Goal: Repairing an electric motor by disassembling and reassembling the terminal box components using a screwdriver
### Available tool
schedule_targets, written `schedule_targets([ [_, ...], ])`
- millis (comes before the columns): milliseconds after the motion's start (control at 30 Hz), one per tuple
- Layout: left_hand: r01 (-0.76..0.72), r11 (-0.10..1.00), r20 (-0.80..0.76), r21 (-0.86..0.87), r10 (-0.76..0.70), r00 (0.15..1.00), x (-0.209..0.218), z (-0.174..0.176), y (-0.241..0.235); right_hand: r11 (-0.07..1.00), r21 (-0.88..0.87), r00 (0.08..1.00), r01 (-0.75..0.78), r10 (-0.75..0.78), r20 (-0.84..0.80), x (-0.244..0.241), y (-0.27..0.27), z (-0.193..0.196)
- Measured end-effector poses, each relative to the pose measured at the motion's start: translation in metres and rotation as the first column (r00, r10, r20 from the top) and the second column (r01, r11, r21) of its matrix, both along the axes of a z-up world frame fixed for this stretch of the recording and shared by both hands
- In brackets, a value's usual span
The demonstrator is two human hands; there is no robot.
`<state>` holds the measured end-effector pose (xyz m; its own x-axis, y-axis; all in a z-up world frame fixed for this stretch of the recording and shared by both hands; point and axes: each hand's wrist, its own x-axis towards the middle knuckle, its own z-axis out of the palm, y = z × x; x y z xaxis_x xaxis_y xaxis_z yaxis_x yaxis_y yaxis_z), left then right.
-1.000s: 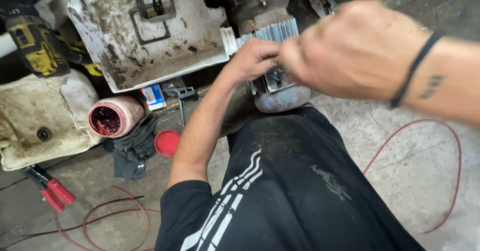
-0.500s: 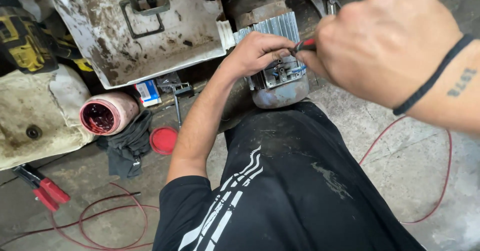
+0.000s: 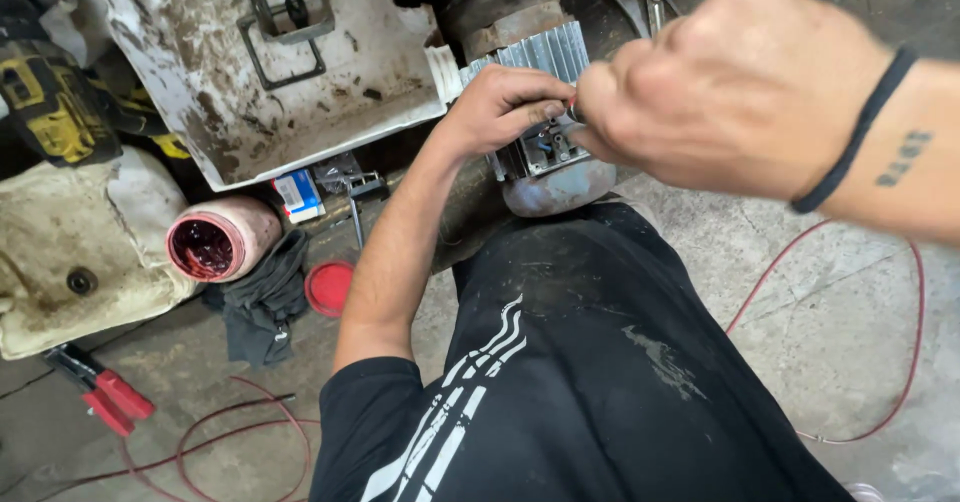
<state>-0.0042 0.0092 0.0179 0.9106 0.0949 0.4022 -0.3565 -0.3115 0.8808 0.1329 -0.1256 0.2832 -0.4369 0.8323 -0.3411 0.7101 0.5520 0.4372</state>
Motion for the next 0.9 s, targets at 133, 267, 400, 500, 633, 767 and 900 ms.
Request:
schedule_targets([
  [133,-0.05,0.999,0.012,0.011,0.05,0.999,0.0,-0.004,-0.001,0.955,0.176,0.96,0.238,-0.259,0.105,-0.003,-0.009,-0.011],
  [267,-0.088,0.996,0.004,0.028,0.088,0.996,0.002,0.003,-0.003,0.987,0.025,0.985,-0.162,0.16,0.069,0.013,0.017,0.014],
  [400,-0.009,0.999,-0.001,0.04,0.009,1.0,0.001,0.007,-0.001,0.862,-0.175,0.858,-0.476,0.499,0.124,0.017,0.019,0.017],
  [500,0.019,1.0,-0.011,0.015,-0.019,1.0,0.002,0.014,0.001,0.97,-0.136,0.974,-0.201,0.212,0.075,0.01,0.008,0.011],
  [633,-0.018,1.0,-0.038,0.003,0.018,0.999,0.001,0.004,0.001,0.927,0.081,0.922,0.365,-0.373,0.109,-0.007,-0.006,-0.004],
  [767,-0.038,0.999,-0.038,0.024,0.039,0.999,0.001,0.004,-0.001,0.944,0.126,0.939,0.304,-0.319,0.125,0.002,0.002,0.003],
  [900,-0.028,0.999,-0.024,0.03,0.028,0.999,0.001,0.01,0.0,0.911,-0.009,0.907,-0.411,0.41,0.095,0.026,0.017,0.01],
])
